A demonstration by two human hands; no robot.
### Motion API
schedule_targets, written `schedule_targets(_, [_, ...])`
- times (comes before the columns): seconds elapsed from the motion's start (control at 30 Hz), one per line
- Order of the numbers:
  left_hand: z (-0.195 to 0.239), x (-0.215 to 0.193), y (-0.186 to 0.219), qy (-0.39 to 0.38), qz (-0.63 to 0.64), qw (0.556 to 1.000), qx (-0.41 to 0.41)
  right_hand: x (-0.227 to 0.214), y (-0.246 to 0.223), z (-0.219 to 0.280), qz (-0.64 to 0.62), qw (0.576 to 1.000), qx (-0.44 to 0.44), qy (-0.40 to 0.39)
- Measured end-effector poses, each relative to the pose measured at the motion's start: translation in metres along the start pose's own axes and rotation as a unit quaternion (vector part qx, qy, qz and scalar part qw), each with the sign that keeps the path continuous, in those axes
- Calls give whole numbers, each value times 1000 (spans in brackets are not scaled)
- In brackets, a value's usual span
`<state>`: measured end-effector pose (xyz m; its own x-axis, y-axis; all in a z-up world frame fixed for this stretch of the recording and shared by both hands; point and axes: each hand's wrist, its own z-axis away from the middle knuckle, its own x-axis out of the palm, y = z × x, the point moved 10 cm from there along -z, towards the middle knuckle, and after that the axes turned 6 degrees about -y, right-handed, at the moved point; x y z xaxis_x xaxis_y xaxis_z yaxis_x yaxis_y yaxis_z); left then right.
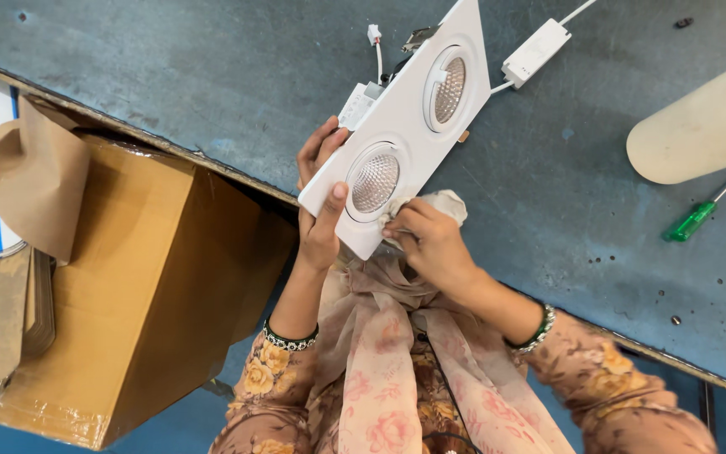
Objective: The person removes a dual-lamp recessed light fixture from a plastic bag, wipes the fixture housing and lenses with a cloth and liquid from a bottle, and then places the fixture back into the plastic bag.
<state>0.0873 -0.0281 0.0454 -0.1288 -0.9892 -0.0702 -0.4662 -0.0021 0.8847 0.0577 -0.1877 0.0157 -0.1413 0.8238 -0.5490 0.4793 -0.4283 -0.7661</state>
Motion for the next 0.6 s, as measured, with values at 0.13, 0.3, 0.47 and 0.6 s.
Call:
schedule_targets(0.13, [-6, -3, -1, 3, 50, 999, 9, 17, -22, -4, -67, 997, -2, 29])
schedule_targets(0.3, [-9, -10, -8, -35, 84, 996, 9, 37, -61, -23, -28, 998, -49, 33])
schedule_targets(0.47, [-9, -9, -5, -76, 157, 985, 1, 22, -80, -42, -64, 986, -103, 110])
schedule_targets(0.6, [-9, -9, 3, -76, 127, 989, 18, 29, -75, -35, -9, 988, -126, 90])
